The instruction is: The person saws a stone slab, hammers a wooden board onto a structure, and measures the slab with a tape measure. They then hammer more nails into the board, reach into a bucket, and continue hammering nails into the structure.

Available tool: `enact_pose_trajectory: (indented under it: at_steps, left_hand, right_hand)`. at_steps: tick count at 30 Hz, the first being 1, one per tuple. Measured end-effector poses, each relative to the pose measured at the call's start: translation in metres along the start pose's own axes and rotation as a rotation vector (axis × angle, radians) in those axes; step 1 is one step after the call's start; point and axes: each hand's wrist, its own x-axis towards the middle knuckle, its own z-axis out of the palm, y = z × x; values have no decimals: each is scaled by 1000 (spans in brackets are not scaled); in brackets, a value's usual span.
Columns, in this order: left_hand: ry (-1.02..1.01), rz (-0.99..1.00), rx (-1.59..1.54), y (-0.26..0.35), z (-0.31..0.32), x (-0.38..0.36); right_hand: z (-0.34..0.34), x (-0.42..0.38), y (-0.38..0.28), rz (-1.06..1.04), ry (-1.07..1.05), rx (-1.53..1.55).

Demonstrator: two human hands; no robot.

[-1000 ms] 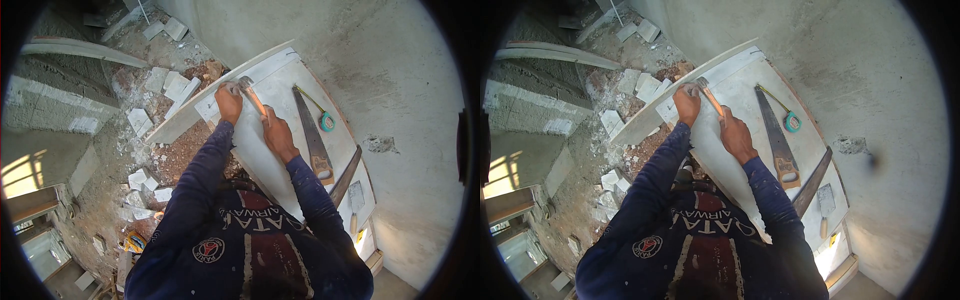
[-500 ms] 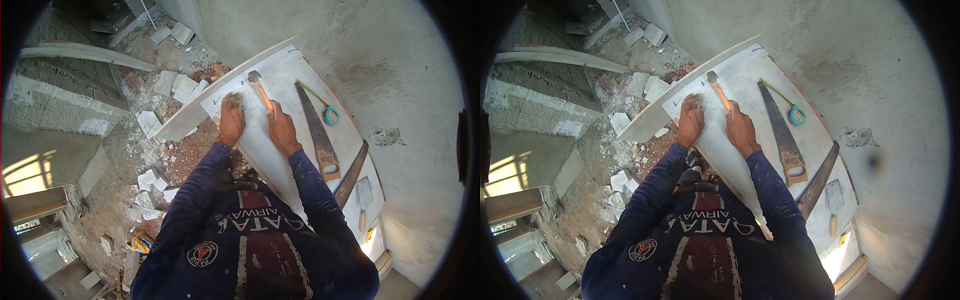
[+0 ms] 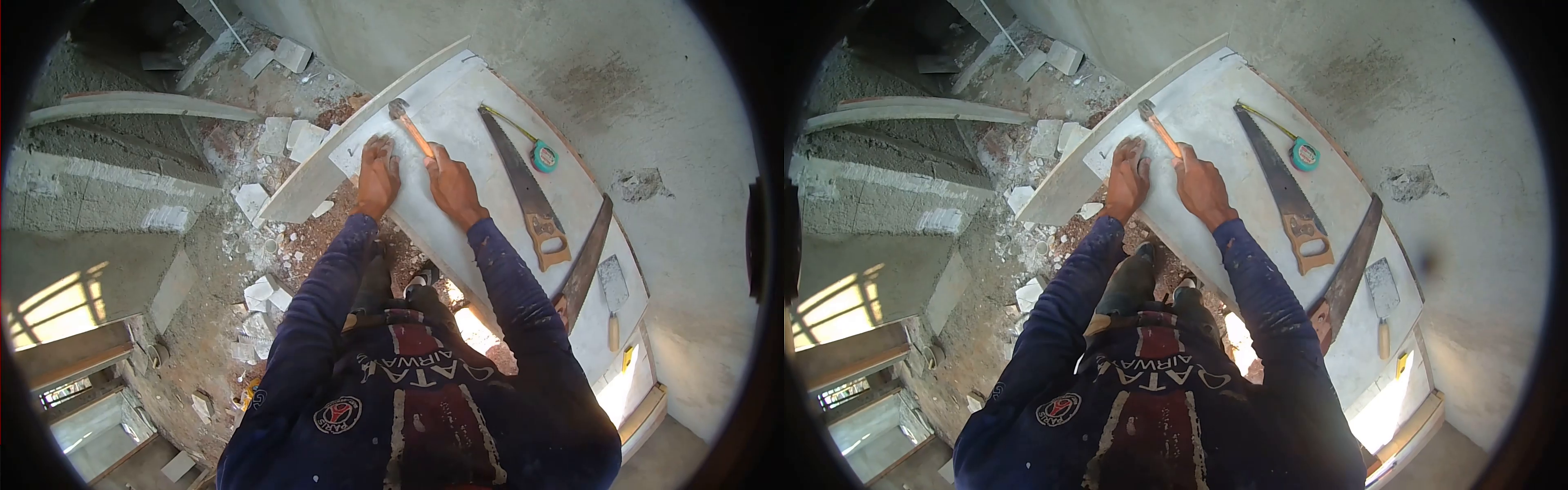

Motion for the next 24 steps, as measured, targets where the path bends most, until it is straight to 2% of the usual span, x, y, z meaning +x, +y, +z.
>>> enact_pose_trajectory:
  at_steps: [4,7,9,12,13,14,16,18,21,23,24]
  left_hand:
    - [-50,80,72,-6,-10,-15]
    - [-81,169,73,0,-40,-43]
    - [-126,207,26,-4,-49,-61]
    - [-191,243,-44,-19,-53,-64]
    - [-218,245,-66,-22,-55,-67]
    - [-242,252,-73,-23,-56,-69]
    - [-232,293,-48,-24,-57,-65]
    - [-283,323,-76,-28,-64,-61]
    - [-323,356,-84,-40,-74,-63]
    - [-319,363,-59,-50,-76,-64]
    - [-249,350,-76,-53,-77,-65]
  right_hand:
    - [-11,-46,2,65,110,28]
    - [-15,-89,10,203,226,-22]
    - [-10,-111,18,211,372,-213]
    - [-7,-120,15,316,384,-414]
    - [-9,-118,2,454,329,-389]
    - [-6,-122,2,480,330,-387]
    - [1,-132,-4,235,539,-558]
    - [10,-156,-22,339,590,-454]
    - [28,-203,-50,367,664,-232]
    - [40,-217,-50,380,711,-304]
    - [44,-224,-50,387,743,-382]
